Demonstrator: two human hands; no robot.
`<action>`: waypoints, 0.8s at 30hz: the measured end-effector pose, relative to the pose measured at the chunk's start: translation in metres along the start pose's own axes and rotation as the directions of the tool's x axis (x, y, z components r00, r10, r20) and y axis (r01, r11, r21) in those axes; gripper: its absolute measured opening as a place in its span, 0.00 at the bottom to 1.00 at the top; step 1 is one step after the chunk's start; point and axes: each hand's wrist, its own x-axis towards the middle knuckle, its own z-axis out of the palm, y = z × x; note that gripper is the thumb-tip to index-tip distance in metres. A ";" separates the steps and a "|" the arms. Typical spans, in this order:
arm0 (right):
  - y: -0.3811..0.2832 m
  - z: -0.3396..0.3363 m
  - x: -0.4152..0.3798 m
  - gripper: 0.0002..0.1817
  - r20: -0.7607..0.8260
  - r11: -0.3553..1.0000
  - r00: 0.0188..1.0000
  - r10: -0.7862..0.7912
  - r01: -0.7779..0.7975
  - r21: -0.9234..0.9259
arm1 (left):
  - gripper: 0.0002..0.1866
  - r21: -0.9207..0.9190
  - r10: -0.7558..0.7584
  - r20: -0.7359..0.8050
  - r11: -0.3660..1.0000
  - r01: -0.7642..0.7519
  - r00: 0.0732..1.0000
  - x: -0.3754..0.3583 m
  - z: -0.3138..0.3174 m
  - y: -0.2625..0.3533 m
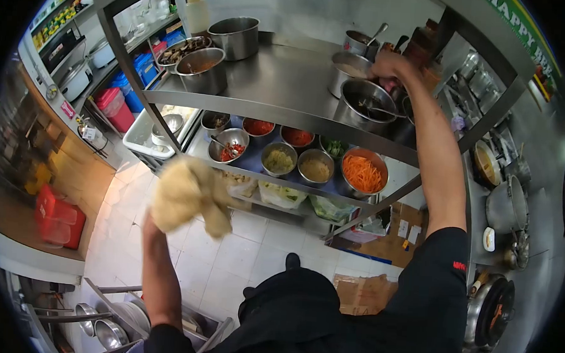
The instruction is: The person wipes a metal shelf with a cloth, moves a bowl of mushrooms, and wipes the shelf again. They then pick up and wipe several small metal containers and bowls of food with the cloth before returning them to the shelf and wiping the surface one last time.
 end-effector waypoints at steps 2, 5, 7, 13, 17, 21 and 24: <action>-0.004 0.004 0.001 0.14 -0.098 0.996 0.994 -0.039 0.046 0.073 | 0.14 0.063 0.058 -0.043 0.996 -0.055 0.997 0.074 -0.028 0.059; -0.005 0.008 0.017 0.13 -0.185 0.981 0.975 -0.121 0.146 0.129 | 0.20 0.284 0.282 -0.091 0.927 -0.246 0.955 0.150 -0.046 0.077; -0.017 0.004 0.006 0.13 -0.145 0.979 0.986 -0.084 0.109 0.175 | 0.21 -0.169 0.003 -0.214 0.985 -0.040 0.977 0.183 -0.036 0.068; -0.009 0.014 0.027 0.13 -0.104 0.833 0.987 -0.119 0.156 0.531 | 0.15 0.193 0.082 0.278 0.971 -0.139 0.957 0.231 -0.028 -0.118; -0.004 -0.001 0.018 0.16 -0.169 0.747 0.978 -0.120 0.201 0.633 | 0.20 0.377 -0.047 0.570 0.902 -0.211 0.820 0.233 -0.004 -0.131; 0.020 -0.023 0.017 0.20 -0.294 0.633 0.954 -0.060 0.264 0.727 | 0.22 0.252 -0.082 0.610 0.963 -0.095 0.788 0.260 0.015 -0.145; 0.021 -0.049 -0.010 0.18 -0.324 0.639 0.946 -0.015 0.258 0.725 | 0.24 -0.081 -0.023 0.569 0.993 0.083 0.822 0.282 0.060 -0.180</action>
